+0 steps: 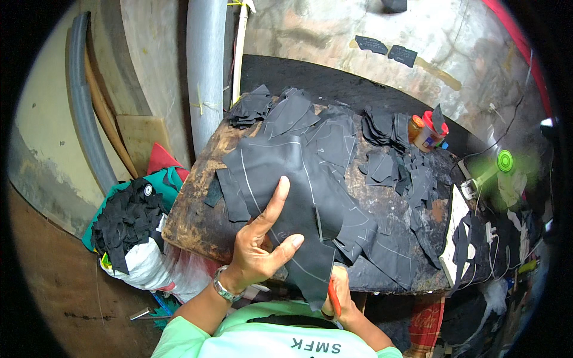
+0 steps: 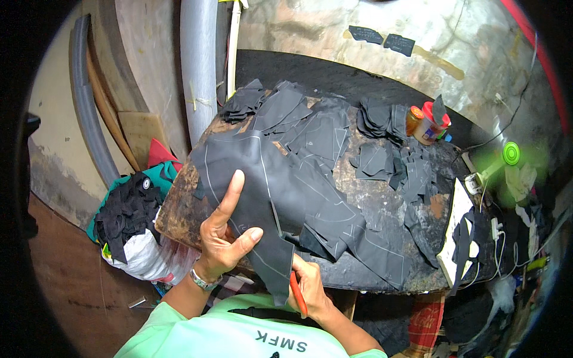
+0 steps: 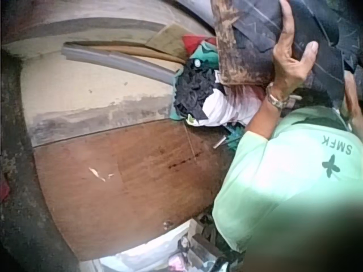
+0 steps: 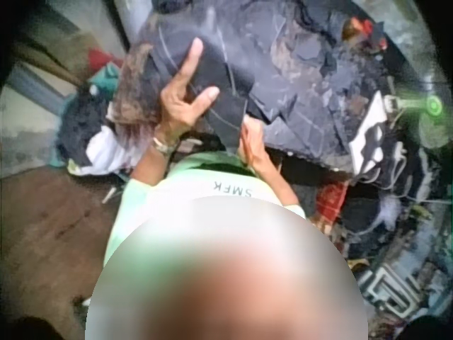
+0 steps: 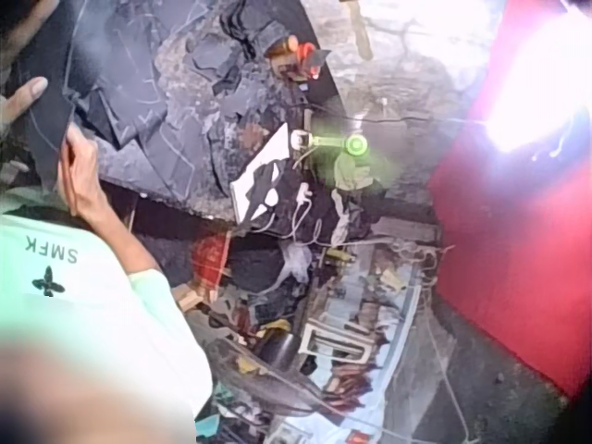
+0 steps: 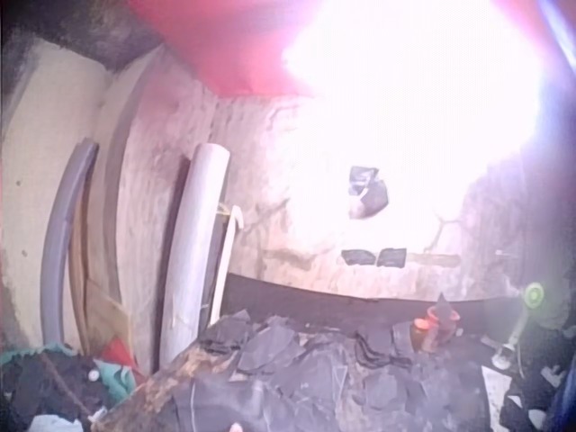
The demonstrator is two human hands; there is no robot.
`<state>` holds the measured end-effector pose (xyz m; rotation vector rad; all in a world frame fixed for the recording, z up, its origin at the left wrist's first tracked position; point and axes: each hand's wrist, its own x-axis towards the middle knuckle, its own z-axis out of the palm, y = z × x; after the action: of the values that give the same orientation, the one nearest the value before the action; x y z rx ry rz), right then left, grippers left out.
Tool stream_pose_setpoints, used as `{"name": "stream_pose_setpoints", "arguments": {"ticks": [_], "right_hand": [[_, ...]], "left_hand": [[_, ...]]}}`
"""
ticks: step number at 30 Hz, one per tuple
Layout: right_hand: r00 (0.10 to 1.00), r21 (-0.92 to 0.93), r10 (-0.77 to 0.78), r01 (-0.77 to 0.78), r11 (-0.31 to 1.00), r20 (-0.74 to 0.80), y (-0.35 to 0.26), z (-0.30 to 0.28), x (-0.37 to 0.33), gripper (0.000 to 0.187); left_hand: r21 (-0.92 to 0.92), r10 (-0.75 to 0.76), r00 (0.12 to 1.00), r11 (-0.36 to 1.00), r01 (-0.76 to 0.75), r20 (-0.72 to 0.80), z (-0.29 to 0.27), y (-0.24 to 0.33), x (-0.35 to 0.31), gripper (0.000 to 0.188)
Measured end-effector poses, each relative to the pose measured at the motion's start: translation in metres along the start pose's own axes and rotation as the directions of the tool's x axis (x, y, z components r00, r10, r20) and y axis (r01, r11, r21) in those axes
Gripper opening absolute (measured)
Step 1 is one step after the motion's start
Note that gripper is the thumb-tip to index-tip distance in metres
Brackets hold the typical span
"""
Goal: The person uses red-handled scissors to cut black fabric pieces along white chalk outlines on a cluttered worktable. They repeatedly pick up fabric, cut along the marked lines, and place the cut pieces back on the table.
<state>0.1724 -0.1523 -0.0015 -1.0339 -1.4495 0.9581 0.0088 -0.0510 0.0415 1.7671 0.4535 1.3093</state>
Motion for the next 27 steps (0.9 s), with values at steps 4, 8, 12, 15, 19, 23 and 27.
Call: {"name": "stream_pose_setpoints", "arguments": {"ticks": [4,8,12,15,19,23,27], "right_hand": [[1.000,-0.048,0.002,-0.002,0.999,-0.006,-0.004,-0.001,0.008,0.027],[1.000,-0.123,-0.003,0.002,0.992,-0.009,-0.008,-0.004,0.012,0.019],[0.999,-0.104,-0.050,0.051,0.993,0.008,-0.007,-0.004,0.010,0.017],[1.000,-0.040,-0.008,0.007,0.999,-0.017,-0.003,-0.003,0.005,0.018],[0.995,0.071,0.093,-0.090,0.993,-0.031,0.001,-0.003,0.002,0.022],[0.992,0.116,0.129,-0.127,0.985,-0.010,0.000,-0.003,0.003,0.028],[0.975,0.159,0.219,-0.210,0.965,-0.038,-0.001,-0.003,0.008,0.029]], "left_hand": [[-0.022,0.018,0.999,1.000,-0.017,0.049,0.006,0.002,-0.006,0.077],[-0.110,-0.001,0.996,0.994,0.012,0.095,0.009,0.000,-0.011,0.077],[-0.033,0.002,0.997,0.999,0.000,0.071,0.010,-0.001,-0.015,0.078],[-0.037,-0.067,0.998,0.997,0.067,0.015,0.012,0.000,-0.015,0.072],[0.135,0.083,0.995,0.988,-0.074,-0.061,0.003,-0.004,-0.005,0.055],[-0.177,-0.131,0.989,0.977,0.118,-0.066,-0.003,-0.003,-0.002,0.054],[-0.059,-0.062,0.998,0.996,0.064,0.025,-0.003,0.000,0.000,0.063]]}}
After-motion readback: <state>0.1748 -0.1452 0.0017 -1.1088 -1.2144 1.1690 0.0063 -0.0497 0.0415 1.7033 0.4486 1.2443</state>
